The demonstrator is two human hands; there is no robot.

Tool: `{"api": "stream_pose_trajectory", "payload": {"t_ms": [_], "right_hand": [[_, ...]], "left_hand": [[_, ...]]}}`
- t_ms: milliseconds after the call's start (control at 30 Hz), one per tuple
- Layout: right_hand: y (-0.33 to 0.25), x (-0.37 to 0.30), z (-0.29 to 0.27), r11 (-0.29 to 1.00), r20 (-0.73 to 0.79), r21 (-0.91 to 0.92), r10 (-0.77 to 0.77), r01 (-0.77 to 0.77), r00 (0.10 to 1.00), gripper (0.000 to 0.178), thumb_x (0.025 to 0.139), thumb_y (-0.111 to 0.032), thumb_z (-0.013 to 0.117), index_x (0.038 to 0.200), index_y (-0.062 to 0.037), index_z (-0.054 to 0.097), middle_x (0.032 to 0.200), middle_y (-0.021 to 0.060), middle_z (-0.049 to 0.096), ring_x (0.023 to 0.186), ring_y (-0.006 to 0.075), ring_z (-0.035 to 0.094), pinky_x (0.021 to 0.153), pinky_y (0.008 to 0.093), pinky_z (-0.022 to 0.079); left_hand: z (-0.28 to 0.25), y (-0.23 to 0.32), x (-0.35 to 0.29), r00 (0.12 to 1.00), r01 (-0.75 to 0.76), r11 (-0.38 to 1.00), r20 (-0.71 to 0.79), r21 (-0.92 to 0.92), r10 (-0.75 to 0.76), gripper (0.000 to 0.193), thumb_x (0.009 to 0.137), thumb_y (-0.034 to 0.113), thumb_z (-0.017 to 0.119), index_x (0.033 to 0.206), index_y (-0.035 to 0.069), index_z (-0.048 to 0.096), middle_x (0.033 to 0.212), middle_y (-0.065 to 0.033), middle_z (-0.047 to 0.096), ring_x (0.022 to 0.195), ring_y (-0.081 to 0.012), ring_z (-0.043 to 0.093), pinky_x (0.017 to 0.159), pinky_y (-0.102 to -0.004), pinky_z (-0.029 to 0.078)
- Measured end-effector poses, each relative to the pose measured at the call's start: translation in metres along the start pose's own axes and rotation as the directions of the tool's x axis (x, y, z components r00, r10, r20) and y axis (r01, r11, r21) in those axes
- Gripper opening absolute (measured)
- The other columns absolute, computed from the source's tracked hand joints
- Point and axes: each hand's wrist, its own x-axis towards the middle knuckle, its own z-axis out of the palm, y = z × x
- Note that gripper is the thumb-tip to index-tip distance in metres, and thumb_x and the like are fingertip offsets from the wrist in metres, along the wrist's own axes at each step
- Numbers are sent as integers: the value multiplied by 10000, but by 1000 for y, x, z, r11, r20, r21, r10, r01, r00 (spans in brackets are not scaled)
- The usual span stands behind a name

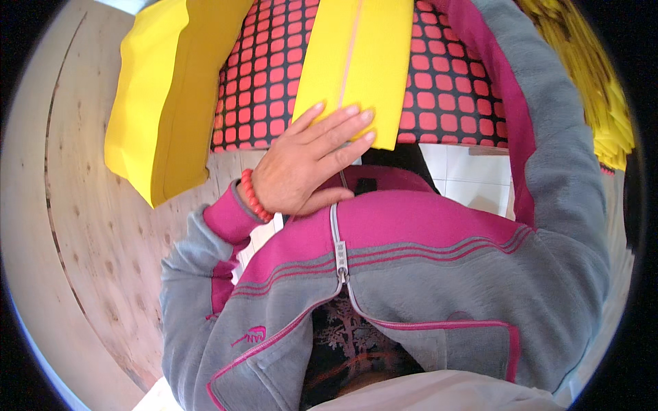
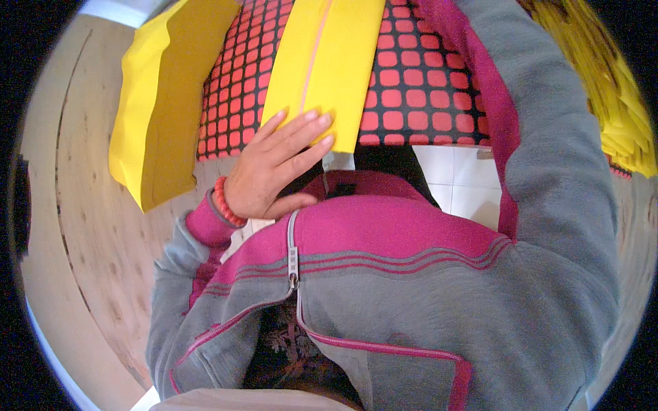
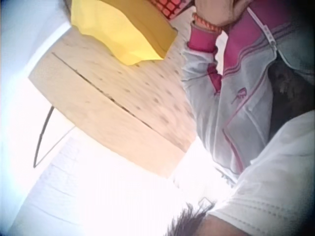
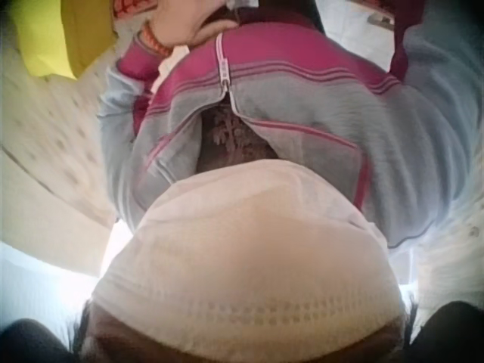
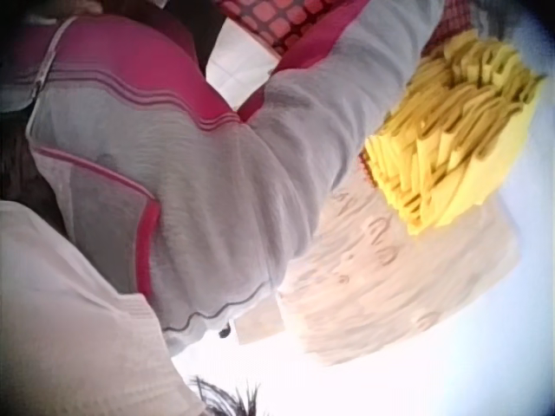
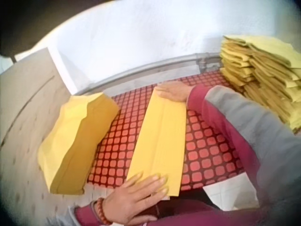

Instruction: The person folds yellow paper sheets by hand on a patterned table, repeatedly folding each sheet in half and stacking the finished pieces. The person handles the sheets one at a time, aligning edges and pressing folds before placing them in a growing stack.

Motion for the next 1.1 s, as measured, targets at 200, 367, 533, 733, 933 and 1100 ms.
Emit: {"api": "stream_pose_trajectory", "payload": {"t_ms": [200,367,533,733,933,1100], "right_hand": [[-5,0,1,999,-18,-30,-30,29,999,605,1067,-481,406,1459,-42,544,1509,215,518,1422,355,462,1199,421,333],[-7,-2,4,997,14,-62,43,-42,999,611,1071,-488,387,1479,-57,530,1531,204,499,1448,344,433,1216,439,300],[-7,-1,1,999,15,-39,20,-19,1000,611,1067,-487,389,1472,-53,534,1524,213,502,1440,357,438,1210,448,310],[-3,5,8,998,-24,-56,-6,5,1000,600,1065,-474,390,1455,-47,548,1512,215,513,1428,361,450,1204,448,321],[0,0,9,998,-132,64,26,-18,991,569,1062,-448,422,1421,-30,566,1457,233,555,1382,386,491,1175,472,354],[-27,-9,-11,986,-452,8,150,-164,879,474,1037,-378,519,1316,-9,617,1331,237,634,1236,413,591,1063,479,448]], "left_hand": [[-9,-27,62,986,-69,997,-154,-17,65,727,982,510,576,1532,50,454,1628,-178,376,1515,-356,344,1227,-565,208],[16,-39,114,1000,18,988,-14,157,-16,834,966,568,569,1561,20,368,1639,-251,297,1531,-396,281,1214,-584,224],[13,-14,75,1000,-9,998,18,69,8,927,915,598,620,1583,30,320,1655,-244,256,1538,-409,256,1210,-589,236],[18,12,23,998,50,998,27,47,-51,913,852,428,765,1569,43,353,1641,-222,315,1528,-392,299,1210,-577,257],[21,10,-25,807,292,951,-561,105,-186,892,758,282,861,1509,22,456,1592,-270,391,1472,-388,415,1201,-584,245],[28,-9,-20,868,357,926,-412,125,-279,880,783,309,843,1522,44,445,1635,-230,324,1498,-376,365,1199,-587,254]]}}
